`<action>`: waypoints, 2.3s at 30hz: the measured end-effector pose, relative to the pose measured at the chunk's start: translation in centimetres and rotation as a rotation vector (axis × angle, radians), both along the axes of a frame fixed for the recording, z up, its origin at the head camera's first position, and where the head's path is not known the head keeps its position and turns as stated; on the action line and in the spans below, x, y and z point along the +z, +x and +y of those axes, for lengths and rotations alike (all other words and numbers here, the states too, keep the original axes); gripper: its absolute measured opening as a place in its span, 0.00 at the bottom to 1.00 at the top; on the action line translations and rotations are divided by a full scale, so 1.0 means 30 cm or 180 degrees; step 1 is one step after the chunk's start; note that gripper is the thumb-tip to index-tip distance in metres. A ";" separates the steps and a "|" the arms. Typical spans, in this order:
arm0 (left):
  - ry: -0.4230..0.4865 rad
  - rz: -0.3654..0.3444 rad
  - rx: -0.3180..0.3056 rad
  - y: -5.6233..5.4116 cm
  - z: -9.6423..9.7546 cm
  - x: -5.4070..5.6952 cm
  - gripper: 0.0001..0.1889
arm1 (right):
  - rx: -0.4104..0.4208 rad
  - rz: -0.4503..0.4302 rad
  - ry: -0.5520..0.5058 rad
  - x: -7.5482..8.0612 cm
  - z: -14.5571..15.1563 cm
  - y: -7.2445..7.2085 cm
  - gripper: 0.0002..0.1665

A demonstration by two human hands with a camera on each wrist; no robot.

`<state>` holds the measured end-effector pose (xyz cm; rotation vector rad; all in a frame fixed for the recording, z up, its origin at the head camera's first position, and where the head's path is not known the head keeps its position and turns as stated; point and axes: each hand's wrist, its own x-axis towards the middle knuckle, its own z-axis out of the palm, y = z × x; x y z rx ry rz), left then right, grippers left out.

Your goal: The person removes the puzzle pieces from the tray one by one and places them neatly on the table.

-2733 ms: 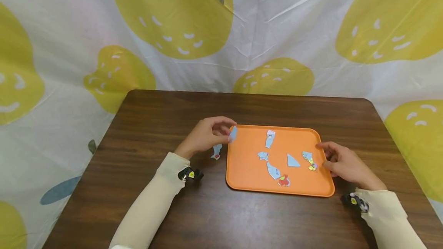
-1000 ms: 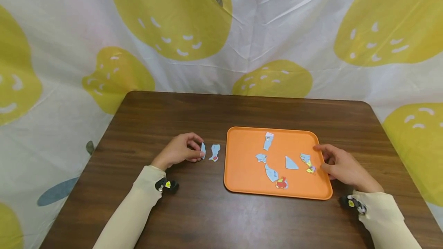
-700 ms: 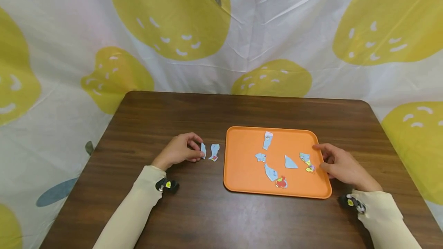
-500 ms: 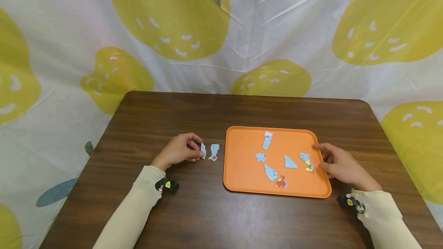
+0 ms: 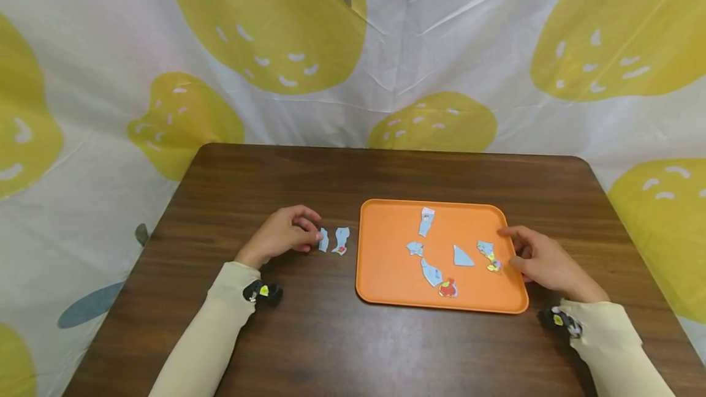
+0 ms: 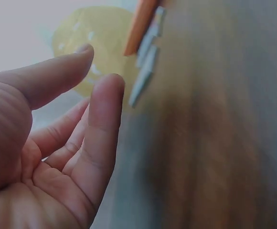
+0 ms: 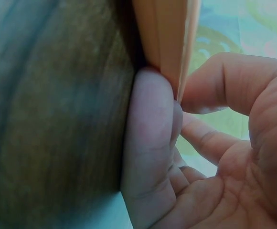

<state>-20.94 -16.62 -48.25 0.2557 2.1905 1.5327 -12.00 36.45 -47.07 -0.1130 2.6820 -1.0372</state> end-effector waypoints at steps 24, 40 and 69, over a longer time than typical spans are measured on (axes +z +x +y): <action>0.0358 0.0482 -0.0615 0.004 0.244 0.066 0.24 | 0.0005 0.0023 0.0012 -0.001 -0.002 0.007 0.34; 0.0190 0.0536 -0.0794 -0.013 0.436 0.066 0.23 | 0.0011 0.0033 0.0039 0.001 -0.006 0.006 0.35; -0.0672 0.0876 -0.1402 -0.016 0.548 -0.003 0.18 | -0.0008 -0.0001 -0.0017 -0.005 -0.015 0.013 0.34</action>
